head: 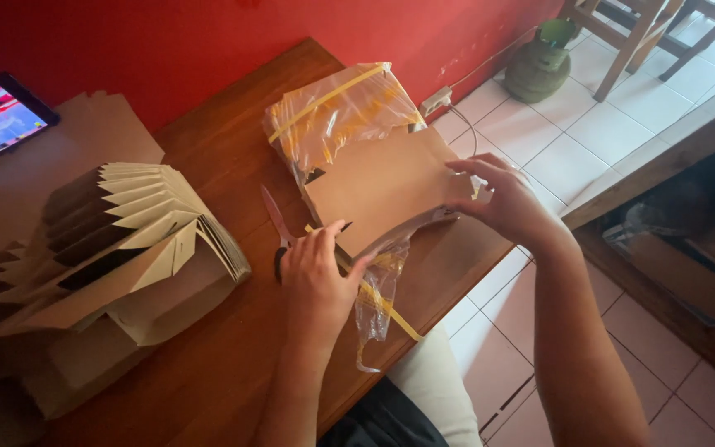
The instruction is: The person uses scissors to cut yellow rubber bands and remove plastic wrap from a stack of flat cardboard pieces. They then fold the cardboard along pre-scored lines to form small boxes, placing the finished boxes on the table.
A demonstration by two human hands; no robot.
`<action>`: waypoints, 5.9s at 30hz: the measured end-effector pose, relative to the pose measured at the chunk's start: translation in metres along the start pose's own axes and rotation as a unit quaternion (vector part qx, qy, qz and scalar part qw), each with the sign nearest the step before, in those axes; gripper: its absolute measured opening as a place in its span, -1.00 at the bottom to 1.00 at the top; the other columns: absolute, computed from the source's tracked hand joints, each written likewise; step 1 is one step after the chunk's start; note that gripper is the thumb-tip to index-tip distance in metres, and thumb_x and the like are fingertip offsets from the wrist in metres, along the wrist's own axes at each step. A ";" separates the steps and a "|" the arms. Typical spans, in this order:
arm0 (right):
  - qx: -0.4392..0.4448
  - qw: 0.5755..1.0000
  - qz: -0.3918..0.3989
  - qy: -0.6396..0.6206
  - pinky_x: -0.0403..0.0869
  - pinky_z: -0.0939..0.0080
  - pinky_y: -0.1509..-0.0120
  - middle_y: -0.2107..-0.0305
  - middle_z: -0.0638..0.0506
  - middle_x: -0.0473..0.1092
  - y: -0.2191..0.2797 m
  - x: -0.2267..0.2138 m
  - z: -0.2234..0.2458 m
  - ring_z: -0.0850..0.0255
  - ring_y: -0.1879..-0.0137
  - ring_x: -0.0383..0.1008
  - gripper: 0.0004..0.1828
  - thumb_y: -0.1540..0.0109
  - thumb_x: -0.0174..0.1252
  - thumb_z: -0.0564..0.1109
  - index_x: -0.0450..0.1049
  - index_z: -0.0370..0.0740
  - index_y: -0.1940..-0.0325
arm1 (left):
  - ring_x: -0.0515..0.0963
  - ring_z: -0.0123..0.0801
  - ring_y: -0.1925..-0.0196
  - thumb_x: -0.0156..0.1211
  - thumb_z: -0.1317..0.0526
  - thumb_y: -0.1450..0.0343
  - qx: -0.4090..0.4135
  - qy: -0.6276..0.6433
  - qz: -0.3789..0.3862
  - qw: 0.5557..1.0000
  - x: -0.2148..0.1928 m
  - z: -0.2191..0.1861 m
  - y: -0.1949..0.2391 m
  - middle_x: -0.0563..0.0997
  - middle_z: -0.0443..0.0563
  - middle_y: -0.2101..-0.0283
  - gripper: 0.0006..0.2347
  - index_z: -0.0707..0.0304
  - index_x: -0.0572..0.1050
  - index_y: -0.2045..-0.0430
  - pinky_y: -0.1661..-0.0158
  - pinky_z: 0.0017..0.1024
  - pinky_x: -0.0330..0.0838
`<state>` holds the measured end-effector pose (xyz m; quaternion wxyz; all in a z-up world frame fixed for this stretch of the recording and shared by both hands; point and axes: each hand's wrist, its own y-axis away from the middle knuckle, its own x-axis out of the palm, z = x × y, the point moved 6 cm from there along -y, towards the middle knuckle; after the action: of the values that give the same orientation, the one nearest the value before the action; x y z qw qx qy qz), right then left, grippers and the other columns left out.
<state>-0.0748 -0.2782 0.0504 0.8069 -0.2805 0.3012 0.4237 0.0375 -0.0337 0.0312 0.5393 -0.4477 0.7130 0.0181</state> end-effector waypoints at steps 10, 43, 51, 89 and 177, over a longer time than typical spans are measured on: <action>0.003 1.000 -0.018 0.006 0.46 -0.14 -0.05 0.04 -0.12 0.45 0.003 -0.008 -0.006 -0.17 0.10 0.49 -0.54 -0.13 0.33 -0.07 0.50 -0.06 -0.12 | 0.59 -0.10 0.13 0.40 0.14 -0.18 -0.009 0.136 -0.032 0.990 -0.007 0.001 -0.012 0.56 0.01 0.23 -0.62 0.11 0.52 0.14 0.13 -0.17 0.41; -0.255 0.943 -0.169 0.130 0.24 0.05 -0.41 -0.02 0.15 0.50 0.088 -0.020 0.051 0.16 -0.19 0.47 -0.65 -0.40 -0.14 0.01 0.54 0.08 -0.10 | 0.53 0.03 0.01 0.55 0.22 -0.04 -0.103 0.185 -0.137 0.968 0.018 0.013 0.015 0.50 0.21 0.03 -0.27 0.31 0.31 -0.11 -0.01 -0.15 0.42; -0.021 0.991 -0.133 -0.020 0.23 0.03 -0.48 -0.28 -0.40 0.23 0.202 -0.095 0.022 -0.05 -0.37 0.26 -0.32 -0.04 0.07 -0.48 0.20 -0.61 -0.29 | 0.48 -0.06 0.01 0.38 0.41 -0.26 -0.038 0.212 -0.139 0.966 0.015 -0.013 0.010 0.49 0.16 0.12 -0.59 0.33 0.36 0.06 -0.02 -0.30 0.37; 0.124 0.888 -0.399 -0.190 0.46 0.23 -0.09 0.18 -0.10 0.44 0.226 -0.003 -0.072 0.20 0.05 0.44 -0.94 -0.33 0.09 -0.32 0.43 -0.35 0.12 | 0.18 0.22 -0.35 0.19 0.15 -0.25 -0.018 -0.068 -0.021 0.997 0.106 0.013 -0.093 0.09 0.18 -0.40 -0.36 -0.15 0.18 -0.30 0.00 0.02 0.40; -0.295 0.944 0.124 -0.076 0.36 0.20 -0.19 0.19 -0.01 0.46 0.101 0.178 0.191 0.14 0.01 0.47 -0.81 -0.19 0.17 -0.19 0.48 -0.20 0.11 | 0.30 -0.03 -0.31 0.23 0.08 -0.37 -0.155 0.092 0.031 0.983 -0.158 0.109 0.255 0.29 0.14 -0.26 -0.65 0.13 0.48 -0.02 -0.19 -0.01 0.26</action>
<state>-0.0320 -0.0024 0.0278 0.6496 -0.4335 0.1325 0.6104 -0.0453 0.2725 -0.0072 0.3944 -0.5038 0.7615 0.1038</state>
